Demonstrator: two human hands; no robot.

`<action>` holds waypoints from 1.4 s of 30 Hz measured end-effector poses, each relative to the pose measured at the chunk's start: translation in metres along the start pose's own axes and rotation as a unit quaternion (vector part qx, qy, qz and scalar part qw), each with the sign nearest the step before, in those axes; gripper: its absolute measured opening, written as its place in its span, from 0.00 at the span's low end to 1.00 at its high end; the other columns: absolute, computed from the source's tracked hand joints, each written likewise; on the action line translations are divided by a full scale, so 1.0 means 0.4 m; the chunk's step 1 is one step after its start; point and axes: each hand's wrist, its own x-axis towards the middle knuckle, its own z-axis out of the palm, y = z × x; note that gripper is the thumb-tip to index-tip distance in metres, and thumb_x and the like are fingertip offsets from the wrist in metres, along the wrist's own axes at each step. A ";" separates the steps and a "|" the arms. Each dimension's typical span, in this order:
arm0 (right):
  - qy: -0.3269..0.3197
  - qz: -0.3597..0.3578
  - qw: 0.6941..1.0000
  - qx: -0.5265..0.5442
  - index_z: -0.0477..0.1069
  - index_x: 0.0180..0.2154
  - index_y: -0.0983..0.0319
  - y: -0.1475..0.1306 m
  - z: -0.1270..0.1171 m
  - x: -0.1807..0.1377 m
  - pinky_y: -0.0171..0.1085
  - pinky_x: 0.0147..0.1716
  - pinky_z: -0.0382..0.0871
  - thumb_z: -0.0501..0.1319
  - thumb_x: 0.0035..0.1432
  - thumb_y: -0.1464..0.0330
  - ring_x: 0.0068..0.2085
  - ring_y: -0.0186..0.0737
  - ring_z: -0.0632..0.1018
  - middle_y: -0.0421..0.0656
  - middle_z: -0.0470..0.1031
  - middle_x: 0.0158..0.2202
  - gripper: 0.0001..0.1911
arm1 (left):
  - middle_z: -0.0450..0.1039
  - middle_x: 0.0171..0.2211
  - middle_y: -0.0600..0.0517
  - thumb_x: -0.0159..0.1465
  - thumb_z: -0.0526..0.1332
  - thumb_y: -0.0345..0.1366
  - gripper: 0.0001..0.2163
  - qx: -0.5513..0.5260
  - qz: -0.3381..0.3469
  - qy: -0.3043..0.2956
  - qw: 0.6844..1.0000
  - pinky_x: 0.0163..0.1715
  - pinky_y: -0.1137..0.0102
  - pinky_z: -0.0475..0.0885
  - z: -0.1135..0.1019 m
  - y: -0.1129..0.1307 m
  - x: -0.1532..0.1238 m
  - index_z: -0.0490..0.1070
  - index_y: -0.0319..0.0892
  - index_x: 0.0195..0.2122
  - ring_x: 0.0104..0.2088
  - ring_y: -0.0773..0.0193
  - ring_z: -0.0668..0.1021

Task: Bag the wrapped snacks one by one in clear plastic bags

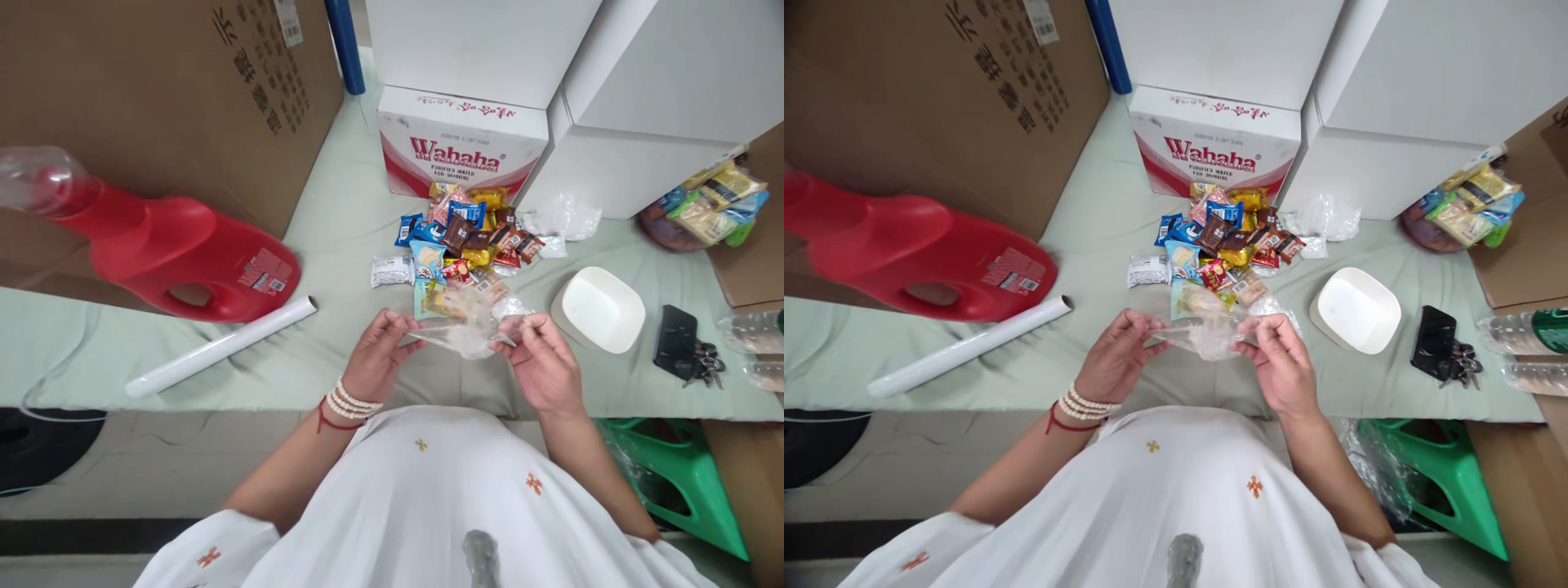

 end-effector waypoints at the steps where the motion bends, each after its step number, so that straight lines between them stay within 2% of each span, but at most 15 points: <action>1: 0.019 0.032 0.999 0.041 0.67 0.36 0.55 -0.005 -0.011 -0.003 0.36 0.33 0.77 0.67 0.61 0.57 0.34 0.36 0.75 0.41 0.73 0.40 0.12 | 0.73 0.36 0.55 0.53 0.76 0.48 0.21 -0.023 -0.015 0.010 1.000 0.41 0.67 0.78 -0.012 0.006 -0.007 0.64 0.43 0.31 0.41 0.64 0.78; 3: 0.040 0.084 0.991 0.100 0.67 0.35 0.56 -0.012 -0.035 -0.005 0.27 0.18 0.68 0.69 0.59 0.60 0.23 0.27 0.65 0.38 0.72 0.36 0.13 | 0.73 0.35 0.56 0.52 0.77 0.46 0.22 -0.048 -0.038 0.044 0.997 0.35 0.71 0.78 -0.039 0.016 -0.016 0.63 0.44 0.32 0.36 0.67 0.79; 6: 0.041 0.135 0.975 0.173 0.68 0.34 0.58 -0.003 -0.074 0.006 0.22 0.09 0.51 0.70 0.57 0.65 0.17 0.22 0.51 0.35 0.69 0.31 0.11 | 0.69 0.28 0.60 0.51 0.77 0.44 0.23 -0.046 -0.037 0.080 0.995 0.17 0.82 0.63 -0.082 0.029 -0.010 0.62 0.44 0.33 0.20 0.76 0.70; 9: 0.044 0.163 0.961 0.221 0.67 0.32 0.60 0.039 -0.094 0.033 0.19 0.10 0.51 0.71 0.53 0.69 0.17 0.20 0.52 0.34 0.70 0.30 0.12 | 0.69 0.27 0.61 0.51 0.76 0.45 0.23 -0.012 -0.019 0.092 0.995 0.13 0.82 0.56 -0.120 0.039 0.018 0.63 0.44 0.33 0.17 0.78 0.67; 12: 0.079 0.187 0.951 0.233 0.67 0.32 0.61 0.100 -0.086 0.059 0.18 0.12 0.54 0.74 0.47 0.71 0.18 0.19 0.56 0.33 0.70 0.28 0.17 | 0.70 0.28 0.60 0.49 0.76 0.49 0.25 0.056 -0.001 0.202 0.978 0.14 0.81 0.58 -0.151 0.028 0.028 0.62 0.44 0.35 0.20 0.74 0.73; 14: 0.096 0.196 0.949 0.229 0.66 0.32 0.61 0.137 -0.072 0.067 0.18 0.13 0.56 0.76 0.44 0.71 0.18 0.19 0.59 0.33 0.71 0.27 0.20 | 0.70 0.26 0.60 0.50 0.74 0.54 0.25 0.103 -0.026 0.224 0.969 0.14 0.80 0.56 -0.163 0.001 0.010 0.64 0.43 0.33 0.19 0.73 0.73; 19: 0.084 0.190 0.953 0.219 0.65 0.33 0.61 0.184 -0.043 0.053 0.20 0.14 0.57 0.78 0.42 0.69 0.19 0.20 0.62 0.32 0.69 0.27 0.23 | 0.77 0.29 0.50 0.52 0.67 0.63 0.28 0.175 -0.158 0.112 0.965 0.15 0.76 0.51 -0.117 -0.123 -0.037 0.73 0.38 0.32 0.19 0.70 0.72; 24: 0.037 0.200 0.959 0.200 0.65 0.34 0.59 0.178 -0.049 0.048 0.20 0.13 0.57 0.75 0.47 0.70 0.18 0.21 0.61 0.31 0.68 0.26 0.20 | 0.70 0.20 0.57 0.51 0.72 0.50 0.19 0.172 -0.130 0.077 0.974 0.17 0.74 0.49 -0.025 -0.207 0.027 0.70 0.40 0.25 0.16 0.75 0.60; 26: 0.044 0.183 0.961 0.205 0.65 0.34 0.59 0.158 -0.074 0.062 0.19 0.13 0.56 0.75 0.48 0.72 0.18 0.20 0.61 0.31 0.67 0.25 0.19 | 0.68 0.20 0.59 0.50 0.73 0.48 0.18 0.152 -0.124 0.056 0.979 0.18 0.75 0.50 -0.016 -0.202 0.039 0.68 0.41 0.26 0.17 0.75 0.59; 29: 0.112 0.127 0.966 0.194 0.65 0.31 0.61 0.114 -0.129 0.086 0.19 0.16 0.61 0.76 0.46 0.72 0.20 0.20 0.65 0.32 0.68 0.26 0.19 | 0.70 0.22 0.58 0.47 0.74 0.47 0.19 0.130 -0.135 0.004 0.982 0.20 0.76 0.54 -0.037 -0.170 0.014 0.68 0.42 0.28 0.20 0.73 0.63; 34: 0.223 0.035 0.974 0.029 0.69 0.39 0.58 0.099 -0.155 0.029 0.33 0.26 0.79 0.71 0.54 0.51 0.31 0.34 0.80 0.40 0.75 0.37 0.22 | 0.76 0.34 0.52 0.48 0.77 0.48 0.21 0.079 -0.128 -0.028 0.988 0.33 0.74 0.70 -0.059 -0.134 -0.048 0.70 0.41 0.30 0.35 0.67 0.76; 36: 0.204 0.039 0.976 -0.062 0.69 0.44 0.56 0.137 -0.119 -0.020 0.35 0.26 0.79 0.69 0.55 0.47 0.37 0.39 0.81 0.41 0.75 0.41 0.25 | 0.77 0.37 0.51 0.50 0.76 0.49 0.20 0.075 -0.120 -0.040 0.989 0.38 0.72 0.72 -0.044 -0.142 -0.060 0.70 0.41 0.31 0.39 0.65 0.77; 38: 0.164 0.081 0.976 -0.114 0.68 0.50 0.56 0.187 -0.070 -0.056 0.36 0.28 0.78 0.73 0.50 0.50 0.40 0.42 0.80 0.42 0.75 0.42 0.31 | 0.78 0.38 0.50 0.52 0.75 0.50 0.20 0.067 -0.114 -0.059 0.989 0.40 0.70 0.72 -0.028 -0.155 -0.067 0.70 0.41 0.31 0.41 0.64 0.78; 40: 0.131 0.132 0.978 -0.097 0.65 0.53 0.57 0.228 -0.027 -0.066 0.35 0.30 0.76 0.77 0.43 0.56 0.38 0.40 0.79 0.41 0.76 0.38 0.39 | 0.79 0.36 0.50 0.52 0.75 0.50 0.21 0.048 -0.115 -0.069 0.990 0.40 0.69 0.73 -0.023 -0.164 -0.070 0.68 0.42 0.32 0.39 0.64 0.79; 42: 0.110 0.170 0.979 -0.039 0.67 0.52 0.59 0.245 -0.008 -0.054 0.33 0.29 0.73 0.78 0.40 0.58 0.32 0.35 0.76 0.37 0.75 0.34 0.39 | 0.78 0.31 0.53 0.53 0.75 0.51 0.22 0.029 -0.115 -0.060 0.991 0.36 0.70 0.73 -0.040 -0.162 -0.069 0.66 0.43 0.33 0.33 0.66 0.78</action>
